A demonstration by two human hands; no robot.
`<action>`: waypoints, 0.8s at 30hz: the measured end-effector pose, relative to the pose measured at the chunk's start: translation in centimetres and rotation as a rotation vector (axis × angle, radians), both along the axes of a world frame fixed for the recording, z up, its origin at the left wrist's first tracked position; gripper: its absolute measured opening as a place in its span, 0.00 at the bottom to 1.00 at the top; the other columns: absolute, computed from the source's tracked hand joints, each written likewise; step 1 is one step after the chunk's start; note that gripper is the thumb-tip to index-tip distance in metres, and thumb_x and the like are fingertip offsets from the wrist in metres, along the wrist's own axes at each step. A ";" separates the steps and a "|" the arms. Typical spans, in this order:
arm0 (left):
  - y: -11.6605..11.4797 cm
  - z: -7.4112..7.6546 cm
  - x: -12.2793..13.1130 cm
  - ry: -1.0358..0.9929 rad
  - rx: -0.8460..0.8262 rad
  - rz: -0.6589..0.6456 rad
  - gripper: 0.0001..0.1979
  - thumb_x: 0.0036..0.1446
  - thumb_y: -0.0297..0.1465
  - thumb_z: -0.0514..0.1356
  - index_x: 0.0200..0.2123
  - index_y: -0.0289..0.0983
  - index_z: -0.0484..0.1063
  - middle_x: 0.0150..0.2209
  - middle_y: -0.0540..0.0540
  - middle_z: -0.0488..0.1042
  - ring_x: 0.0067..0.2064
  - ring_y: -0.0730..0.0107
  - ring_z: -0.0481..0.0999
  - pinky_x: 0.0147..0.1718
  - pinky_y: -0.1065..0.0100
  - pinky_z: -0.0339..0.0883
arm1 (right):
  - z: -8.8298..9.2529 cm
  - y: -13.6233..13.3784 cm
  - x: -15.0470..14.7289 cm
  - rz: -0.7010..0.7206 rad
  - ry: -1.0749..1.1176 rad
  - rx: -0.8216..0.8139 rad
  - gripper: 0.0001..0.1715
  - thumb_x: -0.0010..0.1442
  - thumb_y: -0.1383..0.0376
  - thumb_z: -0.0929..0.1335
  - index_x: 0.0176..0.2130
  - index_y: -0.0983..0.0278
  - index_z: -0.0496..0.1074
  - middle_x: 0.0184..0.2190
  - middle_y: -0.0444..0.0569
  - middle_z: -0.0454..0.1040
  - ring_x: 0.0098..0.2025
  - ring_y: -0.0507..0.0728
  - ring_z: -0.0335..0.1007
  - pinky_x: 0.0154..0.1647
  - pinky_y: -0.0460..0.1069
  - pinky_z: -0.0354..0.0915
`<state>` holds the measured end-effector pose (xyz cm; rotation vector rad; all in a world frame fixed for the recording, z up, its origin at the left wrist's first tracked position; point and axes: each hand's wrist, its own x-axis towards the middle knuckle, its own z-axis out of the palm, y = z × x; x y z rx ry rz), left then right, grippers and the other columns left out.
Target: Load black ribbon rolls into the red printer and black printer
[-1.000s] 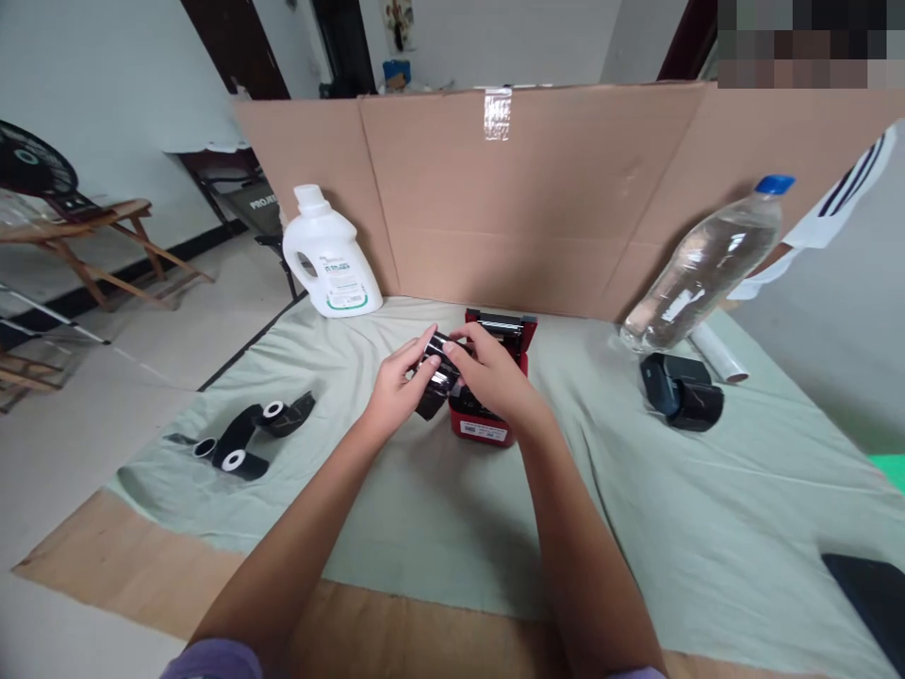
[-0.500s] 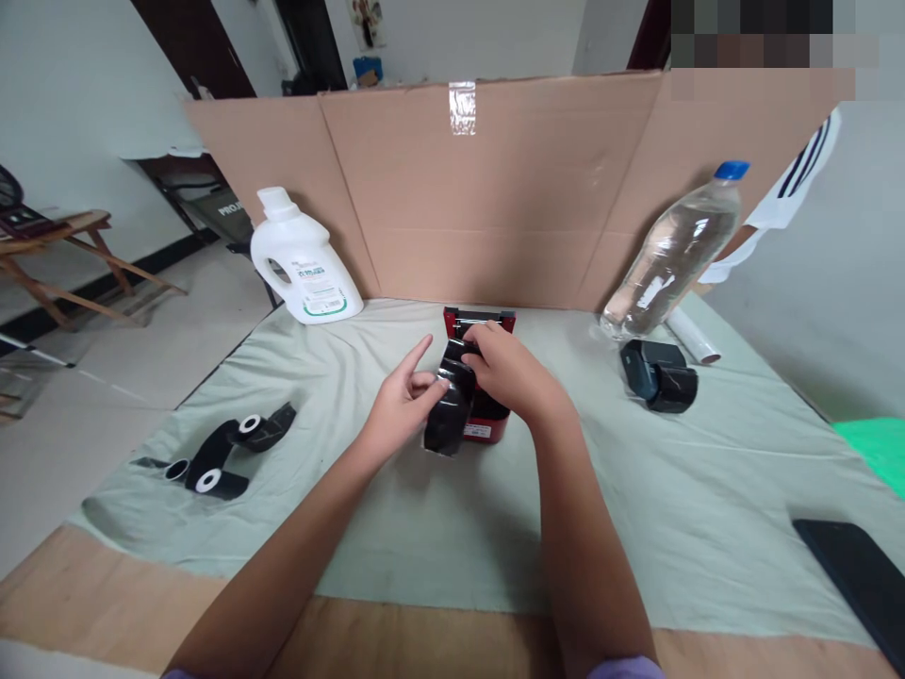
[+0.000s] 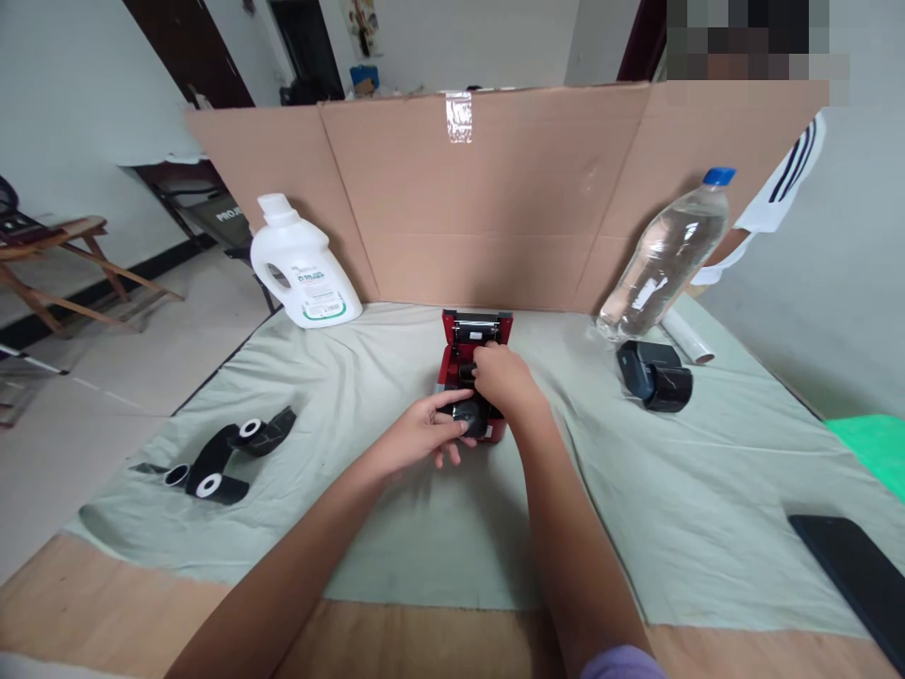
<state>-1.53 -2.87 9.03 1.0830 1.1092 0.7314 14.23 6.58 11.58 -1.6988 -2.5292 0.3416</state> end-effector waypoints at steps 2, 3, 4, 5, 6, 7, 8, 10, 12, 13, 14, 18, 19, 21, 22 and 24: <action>0.1 -0.3 -0.2 -0.014 -0.010 0.000 0.31 0.65 0.27 0.61 0.70 0.36 0.61 0.36 0.41 0.83 0.24 0.72 0.78 0.19 0.74 0.65 | -0.4 0.3 -0.3 0.012 0.001 0.012 0.14 0.68 0.72 0.63 0.47 0.68 0.76 0.52 0.61 0.76 0.49 0.63 0.73 0.44 0.51 0.60; 0.2 -0.3 -0.2 -0.021 -0.015 0.000 0.31 0.65 0.27 0.61 0.70 0.36 0.62 0.37 0.40 0.84 0.24 0.72 0.78 0.19 0.74 0.65 | -0.6 0.5 -0.4 0.012 0.000 0.014 0.14 0.67 0.72 0.63 0.48 0.67 0.76 0.52 0.61 0.76 0.50 0.63 0.72 0.45 0.52 0.60; 0.3 -0.4 -0.2 -0.028 -0.020 0.001 0.31 0.65 0.28 0.61 0.69 0.36 0.62 0.37 0.40 0.84 0.24 0.72 0.78 0.19 0.74 0.64 | -0.9 0.7 -0.4 0.009 -0.002 0.013 0.14 0.67 0.72 0.64 0.47 0.67 0.77 0.52 0.60 0.76 0.51 0.64 0.72 0.46 0.53 0.60; 0.3 -0.4 -0.2 -0.035 -0.026 0.004 0.30 0.65 0.28 0.61 0.69 0.36 0.63 0.38 0.39 0.84 0.24 0.72 0.78 0.19 0.74 0.64 | -1.2 0.9 -0.5 0.001 -0.003 0.009 0.14 0.66 0.72 0.64 0.47 0.66 0.77 0.51 0.60 0.77 0.51 0.65 0.72 0.48 0.53 0.60; 0.3 -0.3 -0.2 -0.041 -0.034 0.008 0.30 0.65 0.29 0.61 0.69 0.36 0.63 0.38 0.39 0.84 0.24 0.73 0.78 0.19 0.74 0.64 | -1.5 1.2 -0.5 -0.010 -0.004 0.003 0.14 0.66 0.72 0.64 0.46 0.66 0.78 0.50 0.59 0.78 0.52 0.66 0.72 0.49 0.55 0.60; 0.3 -0.2 -0.1 -0.049 -0.045 0.013 0.30 0.65 0.29 0.61 0.69 0.36 0.63 0.39 0.39 0.84 0.24 0.73 0.78 0.19 0.74 0.64 | -1.8 1.4 -0.6 -0.024 -0.003 -0.004 0.13 0.65 0.71 0.65 0.45 0.65 0.78 0.49 0.59 0.79 0.53 0.67 0.72 0.51 0.56 0.59; 0.3 -0.2 -0.1 -0.058 -0.058 0.022 0.30 0.65 0.29 0.61 0.69 0.35 0.64 0.39 0.38 0.84 0.24 0.73 0.78 0.19 0.74 0.64 | -2.0 1.7 -0.7 -0.037 0.001 -0.010 0.13 0.65 0.71 0.66 0.45 0.65 0.79 0.48 0.59 0.79 0.54 0.67 0.71 0.52 0.57 0.59; 0.2 0.0 0.2 -0.082 -0.084 0.056 0.30 0.65 0.29 0.60 0.69 0.35 0.63 0.41 0.37 0.84 0.24 0.74 0.78 0.19 0.75 0.64 | -2.3 2.1 -0.8 -0.060 0.018 -0.017 0.13 0.64 0.70 0.66 0.44 0.64 0.79 0.47 0.58 0.80 0.55 0.68 0.70 0.55 0.59 0.57; -0.1 0.0 0.6 -0.113 -0.101 0.104 0.31 0.65 0.29 0.60 0.69 0.35 0.62 0.43 0.36 0.84 0.25 0.73 0.78 0.19 0.75 0.63 | -2.0 2.2 -0.7 -0.069 0.047 -0.024 0.14 0.65 0.70 0.65 0.43 0.62 0.80 0.46 0.56 0.81 0.56 0.68 0.69 0.57 0.60 0.56; -0.2 0.1 0.8 -0.129 -0.107 0.125 0.31 0.64 0.29 0.60 0.69 0.35 0.62 0.44 0.36 0.84 0.25 0.73 0.79 0.19 0.75 0.63 | -1.6 2.1 -0.3 -0.067 0.064 -0.033 0.14 0.66 0.69 0.64 0.42 0.62 0.80 0.46 0.54 0.81 0.55 0.67 0.70 0.58 0.60 0.56; -0.3 0.1 1.0 -0.143 -0.112 0.144 0.31 0.64 0.29 0.60 0.69 0.36 0.63 0.44 0.36 0.84 0.26 0.73 0.79 0.19 0.75 0.63 | -1.2 1.9 0.2 -0.057 0.078 -0.048 0.15 0.67 0.68 0.63 0.41 0.61 0.80 0.44 0.53 0.82 0.53 0.66 0.72 0.57 0.60 0.57; -0.7 0.1 1.5 -0.140 -0.125 0.179 0.24 0.61 0.27 0.58 0.61 0.36 0.73 0.41 0.38 0.84 0.25 0.75 0.78 0.18 0.76 0.60 | 0.2 1.5 3.8 -0.014 0.295 -0.149 0.22 0.69 0.53 0.63 0.35 0.62 0.79 0.34 0.49 0.81 0.40 0.61 0.75 0.46 0.54 0.65; -0.7 0.1 1.6 -0.129 -0.122 0.183 0.22 0.61 0.27 0.57 0.58 0.35 0.76 0.41 0.38 0.84 0.24 0.75 0.78 0.18 0.76 0.60 | 0.1 1.7 4.6 -0.061 0.395 -0.120 0.24 0.68 0.49 0.63 0.35 0.62 0.78 0.34 0.50 0.80 0.38 0.61 0.74 0.44 0.54 0.66; -0.7 0.2 1.7 -0.108 -0.109 0.185 0.18 0.61 0.26 0.56 0.52 0.34 0.79 0.40 0.38 0.84 0.24 0.75 0.77 0.17 0.76 0.60 | -0.6 2.4 5.4 -0.220 0.630 0.029 0.26 0.65 0.45 0.64 0.42 0.63 0.77 0.41 0.54 0.80 0.42 0.63 0.74 0.46 0.57 0.68; -0.7 0.2 1.7 -0.098 -0.100 0.184 0.17 0.61 0.26 0.56 0.50 0.33 0.80 0.40 0.38 0.84 0.23 0.75 0.77 0.17 0.76 0.60 | -1.2 2.9 5.4 -0.284 0.740 0.109 0.28 0.64 0.44 0.65 0.48 0.63 0.75 0.46 0.57 0.79 0.45 0.64 0.74 0.49 0.58 0.68; -0.7 0.3 1.8 -0.078 -0.083 0.180 0.16 0.60 0.26 0.56 0.48 0.33 0.80 0.39 0.39 0.84 0.23 0.75 0.77 0.17 0.76 0.60 | -2.5 3.8 4.8 -0.281 0.938 0.180 0.33 0.63 0.43 0.65 0.57 0.62 0.69 0.54 0.60 0.75 0.50 0.64 0.73 0.54 0.60 0.67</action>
